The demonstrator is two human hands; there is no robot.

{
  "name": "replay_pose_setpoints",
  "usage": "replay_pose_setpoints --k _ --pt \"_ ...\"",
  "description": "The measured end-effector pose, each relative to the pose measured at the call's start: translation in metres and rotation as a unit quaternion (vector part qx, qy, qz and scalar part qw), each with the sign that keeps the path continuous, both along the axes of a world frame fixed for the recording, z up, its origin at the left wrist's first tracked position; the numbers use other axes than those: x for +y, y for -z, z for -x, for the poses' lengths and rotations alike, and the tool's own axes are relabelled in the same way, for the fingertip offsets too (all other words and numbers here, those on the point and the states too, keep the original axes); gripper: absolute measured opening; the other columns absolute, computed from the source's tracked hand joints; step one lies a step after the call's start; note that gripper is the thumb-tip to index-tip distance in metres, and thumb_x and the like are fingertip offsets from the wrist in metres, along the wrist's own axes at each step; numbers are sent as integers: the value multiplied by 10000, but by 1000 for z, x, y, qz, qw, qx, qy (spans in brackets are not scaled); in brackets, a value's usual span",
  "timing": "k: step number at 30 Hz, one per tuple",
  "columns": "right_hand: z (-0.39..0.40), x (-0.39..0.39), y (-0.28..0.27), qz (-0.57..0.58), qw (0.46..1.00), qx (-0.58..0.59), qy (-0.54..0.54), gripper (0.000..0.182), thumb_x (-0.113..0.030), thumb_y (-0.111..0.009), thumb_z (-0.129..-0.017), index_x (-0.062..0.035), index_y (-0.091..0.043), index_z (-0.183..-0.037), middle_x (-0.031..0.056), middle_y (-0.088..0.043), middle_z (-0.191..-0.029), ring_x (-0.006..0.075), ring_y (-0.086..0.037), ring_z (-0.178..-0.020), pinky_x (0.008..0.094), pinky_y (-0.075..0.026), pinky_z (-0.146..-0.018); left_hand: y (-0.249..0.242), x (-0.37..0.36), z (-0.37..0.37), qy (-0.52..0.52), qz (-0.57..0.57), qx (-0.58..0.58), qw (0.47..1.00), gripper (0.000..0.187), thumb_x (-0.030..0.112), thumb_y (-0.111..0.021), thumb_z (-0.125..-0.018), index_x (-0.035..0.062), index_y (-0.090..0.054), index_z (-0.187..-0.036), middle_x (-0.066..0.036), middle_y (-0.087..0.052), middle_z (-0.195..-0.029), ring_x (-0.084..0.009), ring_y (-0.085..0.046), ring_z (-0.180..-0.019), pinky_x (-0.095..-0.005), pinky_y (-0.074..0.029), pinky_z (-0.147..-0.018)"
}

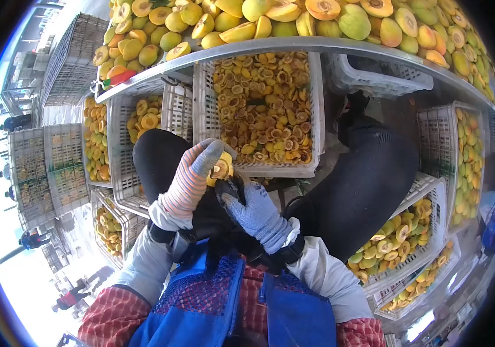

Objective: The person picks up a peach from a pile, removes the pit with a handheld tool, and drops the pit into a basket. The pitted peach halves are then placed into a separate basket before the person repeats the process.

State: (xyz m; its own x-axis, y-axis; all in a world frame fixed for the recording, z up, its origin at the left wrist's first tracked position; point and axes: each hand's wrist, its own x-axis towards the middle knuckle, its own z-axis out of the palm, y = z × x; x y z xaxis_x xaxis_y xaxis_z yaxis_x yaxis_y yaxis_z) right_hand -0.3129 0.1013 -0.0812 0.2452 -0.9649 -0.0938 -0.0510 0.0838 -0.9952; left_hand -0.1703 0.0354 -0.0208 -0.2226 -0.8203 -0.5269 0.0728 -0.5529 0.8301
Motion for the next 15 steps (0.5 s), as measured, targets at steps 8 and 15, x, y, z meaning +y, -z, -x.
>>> replay_pose_setpoints --k 8,15 --pt "-5 29 -4 -322 881 -342 62 373 -149 -499 -954 -45 -422 -1303 22 -590 -897 91 -556 -703 222 -473 -572 11 20 27 -105 140 -51 983 265 273 -524 -944 22 -609 -957 -13 -580 -783 -72 -512 -737 -224 -419 -690" --pt "3 0 -33 -462 669 -569 -125 346 -428 -441 -968 -94 -527 -994 1 -485 -629 87 -411 -413 231 -344 -337 9 9 9 -23 65 11 998 343 347 -506 -942 24 -621 -954 -15 -576 -770 -75 -500 -700 -211 -407 -653"
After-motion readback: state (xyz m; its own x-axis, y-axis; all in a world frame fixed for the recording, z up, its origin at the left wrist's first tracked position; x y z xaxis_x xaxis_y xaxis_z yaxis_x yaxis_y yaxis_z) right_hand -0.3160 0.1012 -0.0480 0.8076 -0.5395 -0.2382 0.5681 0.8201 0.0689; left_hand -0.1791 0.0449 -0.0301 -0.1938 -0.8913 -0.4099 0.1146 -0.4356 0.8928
